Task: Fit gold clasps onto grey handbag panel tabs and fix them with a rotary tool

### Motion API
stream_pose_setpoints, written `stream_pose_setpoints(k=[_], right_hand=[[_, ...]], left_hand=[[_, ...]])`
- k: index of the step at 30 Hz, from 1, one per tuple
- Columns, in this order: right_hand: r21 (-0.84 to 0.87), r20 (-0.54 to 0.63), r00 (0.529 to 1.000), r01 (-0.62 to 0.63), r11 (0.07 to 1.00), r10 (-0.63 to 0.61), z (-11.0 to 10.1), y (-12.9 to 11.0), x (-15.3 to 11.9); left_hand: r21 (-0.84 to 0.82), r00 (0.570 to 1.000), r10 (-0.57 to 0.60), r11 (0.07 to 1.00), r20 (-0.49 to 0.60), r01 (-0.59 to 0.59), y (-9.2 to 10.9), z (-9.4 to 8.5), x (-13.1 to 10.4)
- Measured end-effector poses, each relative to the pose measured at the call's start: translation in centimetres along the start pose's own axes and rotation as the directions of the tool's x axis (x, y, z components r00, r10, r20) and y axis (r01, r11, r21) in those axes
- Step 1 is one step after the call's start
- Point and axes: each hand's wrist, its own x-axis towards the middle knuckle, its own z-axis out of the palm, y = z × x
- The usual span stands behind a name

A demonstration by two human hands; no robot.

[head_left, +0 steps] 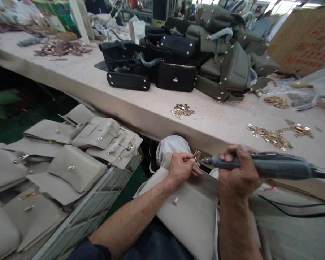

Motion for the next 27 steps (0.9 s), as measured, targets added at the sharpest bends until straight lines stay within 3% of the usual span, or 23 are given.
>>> stream_pose_setpoints(k=[11, 20, 27], right_hand=[[-0.052, 0.058, 0.998, 0.036, 0.998, -0.033, 0.6, 0.7, -0.6], [-0.153, 0.295, 0.955, 0.078, 0.985, -0.029, 1.2, 1.1, 0.1], [-0.128, 0.390, 0.918, -0.015, 0.992, 0.064, 1.6, 1.8, 1.1]], left_hand=[[0.019, 1.000, 0.010, 1.000, 0.015, -0.011, 0.1, 0.0, -0.1], [0.016, 0.999, 0.004, 1.000, 0.049, -0.005, -0.5, -0.2, 0.2], [-0.004, 0.999, 0.045, 0.999, 0.018, -0.045, -0.6, -0.3, -0.2]])
